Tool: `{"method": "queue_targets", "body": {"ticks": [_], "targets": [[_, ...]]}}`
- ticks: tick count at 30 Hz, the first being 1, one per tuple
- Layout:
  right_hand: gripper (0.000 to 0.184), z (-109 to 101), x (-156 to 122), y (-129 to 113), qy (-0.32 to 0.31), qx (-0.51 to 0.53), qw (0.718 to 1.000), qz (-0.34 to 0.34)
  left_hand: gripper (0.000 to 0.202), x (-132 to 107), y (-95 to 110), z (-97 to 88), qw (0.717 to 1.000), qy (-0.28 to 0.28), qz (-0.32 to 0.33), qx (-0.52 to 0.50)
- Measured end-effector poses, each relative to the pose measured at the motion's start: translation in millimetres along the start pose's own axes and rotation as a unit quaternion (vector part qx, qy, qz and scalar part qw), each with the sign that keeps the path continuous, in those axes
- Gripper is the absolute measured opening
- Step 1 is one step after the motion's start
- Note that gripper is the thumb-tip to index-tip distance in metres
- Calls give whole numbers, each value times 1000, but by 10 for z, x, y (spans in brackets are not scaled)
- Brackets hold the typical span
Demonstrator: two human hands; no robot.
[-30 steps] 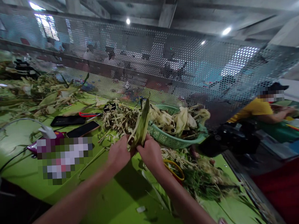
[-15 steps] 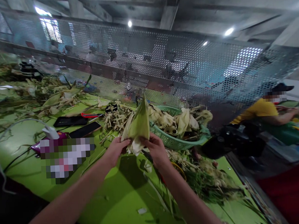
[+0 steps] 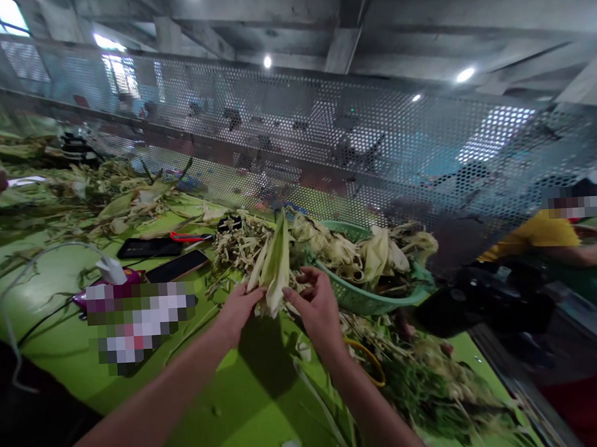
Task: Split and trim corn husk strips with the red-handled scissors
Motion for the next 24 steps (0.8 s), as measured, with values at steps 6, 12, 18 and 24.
{"method": "queue_targets", "body": {"ticks": [6, 12, 18, 24], "targets": [[24, 151, -182, -313, -69, -306, 925, -215, 26, 80, 24, -12, 996, 12, 82, 42], [20, 284, -210, -303, -192, -422, 848, -258, 17, 19, -3, -51, 989, 36, 110, 88], [19, 197, -123, -213, -120, -456, 864, -174, 6, 37, 39, -42, 988, 53, 86, 115], [19, 192, -115, -160, -97, -422, 889, -148, 16, 54, 0, -32, 987, 45, 110, 111]]}}
Point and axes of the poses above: each hand's wrist, its own x-axis towards the middle knuckle, its own z-axis out of the palm, y = z × x, the point moved 2 cm from there along x, towards the middle knuckle, and after that the axes turned 12 degrees about -y, right-handed, at the moved point
